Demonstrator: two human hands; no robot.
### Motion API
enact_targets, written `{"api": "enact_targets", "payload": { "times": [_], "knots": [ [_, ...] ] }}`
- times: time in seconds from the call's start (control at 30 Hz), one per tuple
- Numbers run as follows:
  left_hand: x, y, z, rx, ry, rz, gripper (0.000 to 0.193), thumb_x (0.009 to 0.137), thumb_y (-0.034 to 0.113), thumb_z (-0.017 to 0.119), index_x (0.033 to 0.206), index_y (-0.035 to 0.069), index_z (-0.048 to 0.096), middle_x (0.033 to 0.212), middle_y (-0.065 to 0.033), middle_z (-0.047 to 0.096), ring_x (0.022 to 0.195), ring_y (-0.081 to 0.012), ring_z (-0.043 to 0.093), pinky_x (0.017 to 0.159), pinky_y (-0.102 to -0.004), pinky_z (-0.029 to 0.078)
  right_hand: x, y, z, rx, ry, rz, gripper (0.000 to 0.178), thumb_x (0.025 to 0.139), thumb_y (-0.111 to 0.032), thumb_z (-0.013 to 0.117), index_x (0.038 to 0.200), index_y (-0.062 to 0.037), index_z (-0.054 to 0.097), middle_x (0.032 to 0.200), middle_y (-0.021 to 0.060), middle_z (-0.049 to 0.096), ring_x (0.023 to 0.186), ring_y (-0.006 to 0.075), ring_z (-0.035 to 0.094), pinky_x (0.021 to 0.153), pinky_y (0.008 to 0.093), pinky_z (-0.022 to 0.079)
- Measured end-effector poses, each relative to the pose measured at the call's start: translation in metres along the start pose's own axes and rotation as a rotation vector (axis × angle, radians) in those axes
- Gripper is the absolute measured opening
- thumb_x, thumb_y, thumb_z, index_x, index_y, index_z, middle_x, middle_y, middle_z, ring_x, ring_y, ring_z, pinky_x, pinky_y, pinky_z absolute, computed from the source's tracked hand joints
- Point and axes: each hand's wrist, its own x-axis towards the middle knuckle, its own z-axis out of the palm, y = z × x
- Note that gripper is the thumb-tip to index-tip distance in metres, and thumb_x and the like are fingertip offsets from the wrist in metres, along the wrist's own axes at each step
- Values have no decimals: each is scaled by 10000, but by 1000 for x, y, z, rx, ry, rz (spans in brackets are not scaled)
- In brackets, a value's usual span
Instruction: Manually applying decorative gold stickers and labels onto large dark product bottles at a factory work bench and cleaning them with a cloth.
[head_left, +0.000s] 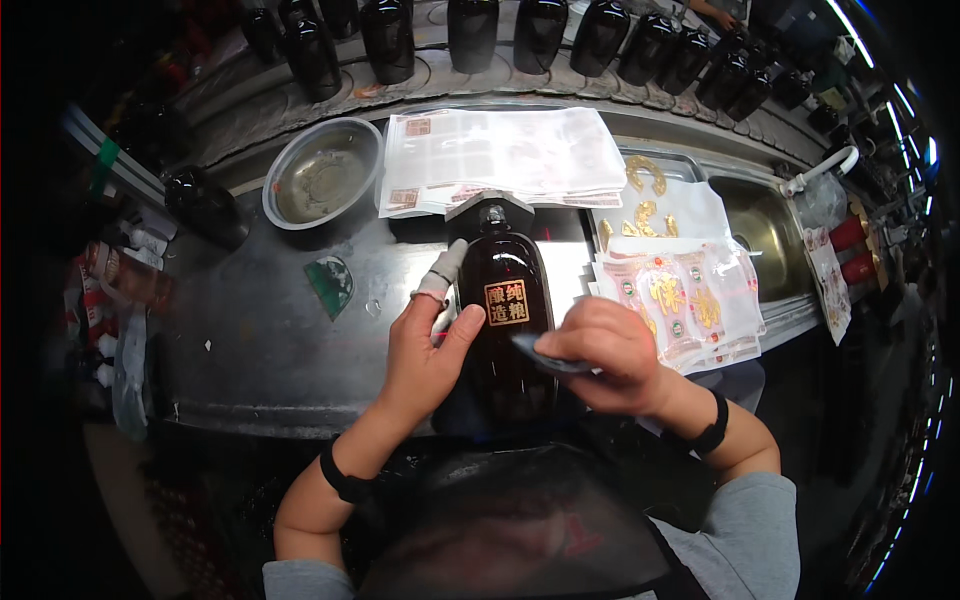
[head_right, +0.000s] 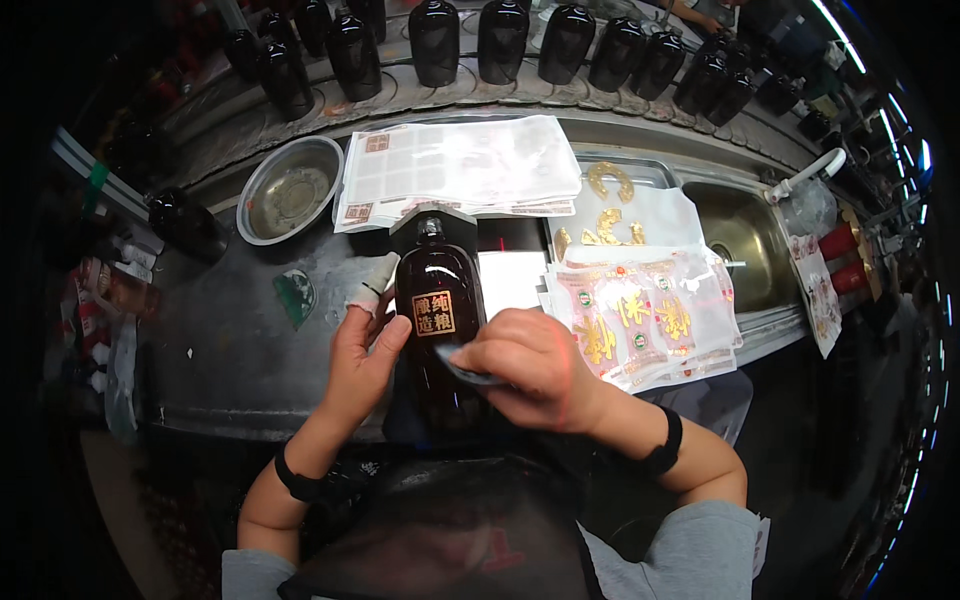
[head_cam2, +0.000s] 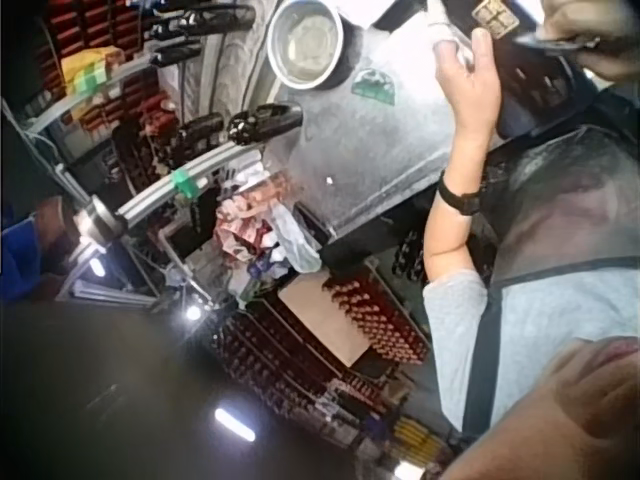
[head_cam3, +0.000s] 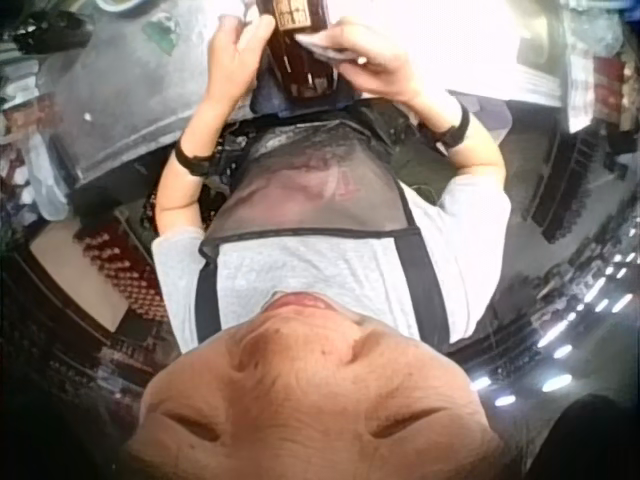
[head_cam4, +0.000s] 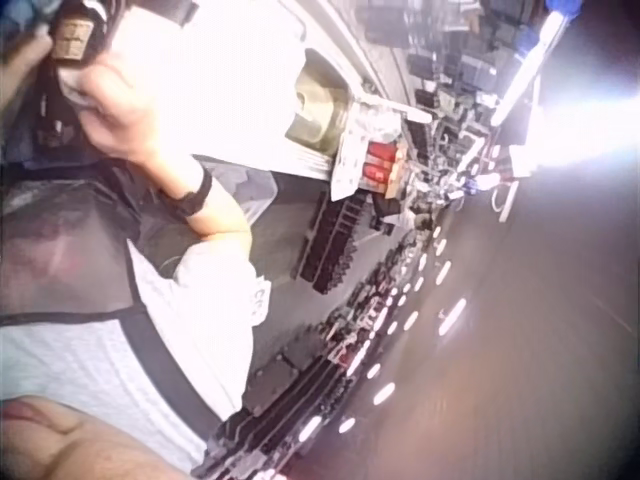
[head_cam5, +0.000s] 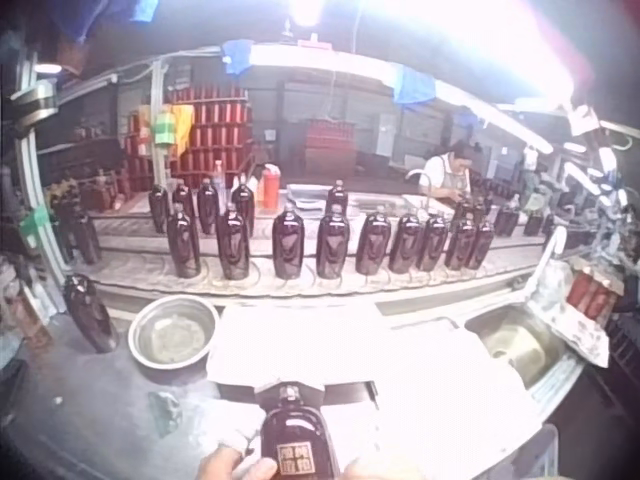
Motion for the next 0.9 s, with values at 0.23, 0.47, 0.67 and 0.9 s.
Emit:
{"api": "enact_targets", "payload": {
  "times": [0.23, 0.47, 0.67, 0.9],
  "knots": [
    [17, 16, -6, 677, -256, 345, 373, 957, 418, 622, 1287, 260, 695, 1641, -213, 208, 1482, -450, 243, 1165, -570, 211, -13, -6, 6, -142, 40, 11, 321, 642, 24, 754, 949, -29, 681, 801, 90, 633, 731, 282, 622, 669, 380, 484],
    [-16, -4, -20, 572, -316, 279, 529, 973, 666, 409, 1301, 352, 682, 1657, -241, 81, 1502, -507, 68, 1163, -639, 5, -14, -19, 3, 31, 61, 262, 248, 747, -3, 767, 977, -11, 676, 813, 115, 649, 709, 265, 634, 604, 347, 484],
    [14, -20, -25, 432, -229, 241, 577, 1003, 629, 372, 1381, 275, 625, 1669, -207, 66, 1525, -440, 86, 1174, -613, 17, 33, -19, 32, 18, 197, 218, 288, 799, -31, 727, 1069, -5, 630, 924, 144, 673, 786, 334, 662, 669, 387, 529],
    [14, -21, -28, 138, -195, 128, 540, 1057, 434, 412, 1426, 67, 557, 1665, -198, 137, 1523, -320, 207, 1187, -528, 122, 53, 13, 14, -225, 225, 445, 157, 810, -47, 674, 955, 6, 643, 819, 173, 658, 742, 330, 667, 672, 394, 538]
  ]
}}
